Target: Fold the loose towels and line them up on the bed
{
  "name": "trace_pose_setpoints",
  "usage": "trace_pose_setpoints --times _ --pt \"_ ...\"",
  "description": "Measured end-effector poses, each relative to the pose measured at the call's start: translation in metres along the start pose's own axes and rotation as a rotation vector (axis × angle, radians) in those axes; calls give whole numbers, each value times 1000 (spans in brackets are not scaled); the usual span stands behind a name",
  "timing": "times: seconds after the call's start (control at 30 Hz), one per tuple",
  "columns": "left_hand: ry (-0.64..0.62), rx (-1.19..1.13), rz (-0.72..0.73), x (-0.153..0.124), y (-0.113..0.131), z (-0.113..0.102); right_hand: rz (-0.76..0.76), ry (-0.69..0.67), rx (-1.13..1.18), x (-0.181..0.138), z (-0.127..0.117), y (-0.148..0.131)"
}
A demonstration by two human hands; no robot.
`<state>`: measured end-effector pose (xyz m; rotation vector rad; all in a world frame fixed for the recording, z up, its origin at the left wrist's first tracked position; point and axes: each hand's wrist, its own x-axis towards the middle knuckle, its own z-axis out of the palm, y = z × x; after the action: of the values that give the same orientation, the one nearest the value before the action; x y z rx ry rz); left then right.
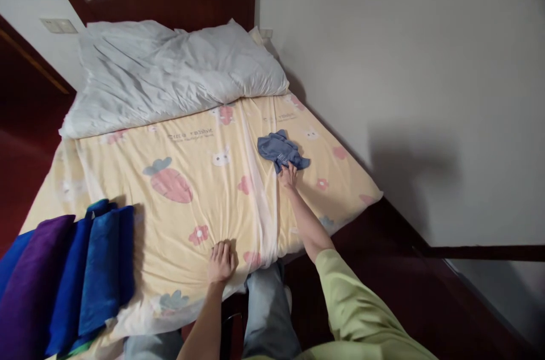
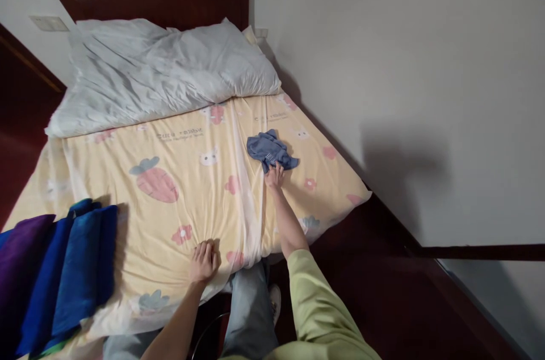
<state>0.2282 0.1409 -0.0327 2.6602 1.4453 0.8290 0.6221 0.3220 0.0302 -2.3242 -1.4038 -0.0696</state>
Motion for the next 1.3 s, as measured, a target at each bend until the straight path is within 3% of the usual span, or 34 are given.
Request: trace_pose_setpoints --times 0.17,0.3,0.4,0.5,0.6,0.73,0.83,0.93,1.03,1.17,1.3 --pt "16 41 28 -4 -3 4 127 -47 122 18 7 0" --pt "14 43 30 -3 -3 4 121 77 248 19 -24 7" --pt "43 45 44 -1 -3 4 24 247 438 -3 -55 17" --pt "57 21 48 -2 -4 5 -75 394 605 -48 -86 23" --pt "27 -23 26 -3 -5 5 -128 450 687 -102 -120 18" --pt "-27 -139 -55 4 -3 -4 -203 467 755 -170 -169 -6" --pt "-98 -298 -193 14 3 -20 -272 468 805 -222 -196 -29" --pt "-210 -567 -389 14 17 -46 -327 395 841 -278 -203 -50" --pt "-316 -957 -540 -1 43 -81 -372 251 866 -330 -196 -68" --pt "-368 -1440 -703 -22 78 -120 -400 114 905 -383 -187 -87" --pt "-296 -1477 -937 -23 92 -131 -458 83 950 -414 -194 -101"
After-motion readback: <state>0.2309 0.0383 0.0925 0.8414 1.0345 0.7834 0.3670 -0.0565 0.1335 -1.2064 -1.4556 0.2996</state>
